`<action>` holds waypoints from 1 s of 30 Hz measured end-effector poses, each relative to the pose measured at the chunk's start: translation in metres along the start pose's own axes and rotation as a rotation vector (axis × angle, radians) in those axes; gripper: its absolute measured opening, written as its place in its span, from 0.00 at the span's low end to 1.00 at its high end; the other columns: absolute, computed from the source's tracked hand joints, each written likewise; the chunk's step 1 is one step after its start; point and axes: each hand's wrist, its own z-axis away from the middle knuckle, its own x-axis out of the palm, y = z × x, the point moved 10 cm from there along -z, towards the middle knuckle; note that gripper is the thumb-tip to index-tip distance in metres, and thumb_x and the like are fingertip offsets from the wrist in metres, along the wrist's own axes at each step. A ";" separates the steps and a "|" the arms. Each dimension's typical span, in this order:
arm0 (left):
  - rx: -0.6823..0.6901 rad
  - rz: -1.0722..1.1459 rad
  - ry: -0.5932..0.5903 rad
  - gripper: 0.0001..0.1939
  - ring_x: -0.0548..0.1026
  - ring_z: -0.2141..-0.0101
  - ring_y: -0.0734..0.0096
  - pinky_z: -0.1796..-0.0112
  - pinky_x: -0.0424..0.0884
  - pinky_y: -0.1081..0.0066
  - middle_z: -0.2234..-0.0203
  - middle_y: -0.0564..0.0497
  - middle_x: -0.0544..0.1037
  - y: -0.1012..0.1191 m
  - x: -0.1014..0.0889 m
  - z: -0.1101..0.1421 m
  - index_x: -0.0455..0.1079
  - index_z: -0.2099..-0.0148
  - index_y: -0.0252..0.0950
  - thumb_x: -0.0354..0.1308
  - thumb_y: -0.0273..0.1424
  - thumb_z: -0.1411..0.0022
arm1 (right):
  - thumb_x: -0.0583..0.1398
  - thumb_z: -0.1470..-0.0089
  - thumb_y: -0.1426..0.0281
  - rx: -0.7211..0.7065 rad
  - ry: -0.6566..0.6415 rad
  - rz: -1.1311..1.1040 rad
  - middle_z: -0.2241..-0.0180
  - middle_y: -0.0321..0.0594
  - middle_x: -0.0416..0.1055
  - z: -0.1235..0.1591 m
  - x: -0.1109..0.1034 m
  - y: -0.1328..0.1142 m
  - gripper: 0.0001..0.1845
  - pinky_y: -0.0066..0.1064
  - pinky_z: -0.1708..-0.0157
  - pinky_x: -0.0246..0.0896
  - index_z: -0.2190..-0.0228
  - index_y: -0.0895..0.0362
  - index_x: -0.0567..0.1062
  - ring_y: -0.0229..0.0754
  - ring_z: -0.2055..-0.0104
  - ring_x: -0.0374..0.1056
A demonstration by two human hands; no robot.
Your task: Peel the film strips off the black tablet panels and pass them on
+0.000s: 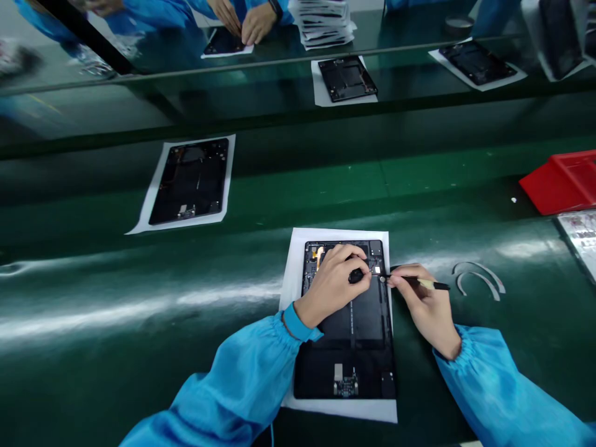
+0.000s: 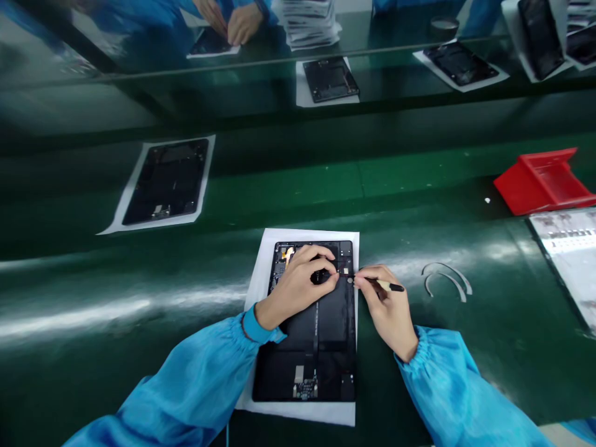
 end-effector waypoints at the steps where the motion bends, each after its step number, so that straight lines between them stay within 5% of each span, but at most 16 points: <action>1: -0.001 -0.001 0.000 0.03 0.70 0.58 0.66 0.55 0.65 0.64 0.58 0.51 0.74 0.001 0.000 0.000 0.73 0.69 0.38 0.59 0.26 0.43 | 0.59 0.39 0.62 0.008 0.004 0.001 0.68 0.41 0.71 0.000 0.000 0.000 0.11 0.35 0.63 0.65 0.69 0.56 0.74 0.44 0.63 0.68; 8: -0.018 -0.014 -0.018 0.03 0.70 0.58 0.65 0.55 0.64 0.63 0.58 0.51 0.74 0.003 -0.001 -0.004 0.71 0.69 0.37 0.60 0.24 0.45 | 0.64 0.45 0.62 0.055 0.104 -0.080 0.70 0.39 0.74 -0.004 -0.006 0.002 0.10 0.30 0.69 0.70 0.70 0.56 0.76 0.41 0.69 0.72; 22: -0.043 0.000 -0.036 0.04 0.70 0.57 0.65 0.55 0.63 0.64 0.59 0.52 0.74 0.002 0.000 -0.006 0.68 0.71 0.37 0.60 0.24 0.47 | 0.66 0.47 0.67 0.024 0.031 -0.104 0.69 0.40 0.76 -0.010 0.001 0.000 0.05 0.28 0.71 0.71 0.72 0.56 0.79 0.43 0.67 0.74; 30: -0.035 -0.003 -0.032 0.04 0.70 0.57 0.65 0.55 0.63 0.64 0.59 0.52 0.74 0.001 -0.001 -0.007 0.70 0.70 0.37 0.59 0.24 0.46 | 0.64 0.44 0.69 -0.032 -0.009 -0.097 0.69 0.39 0.75 -0.008 0.003 -0.001 0.04 0.30 0.65 0.70 0.70 0.56 0.78 0.41 0.65 0.72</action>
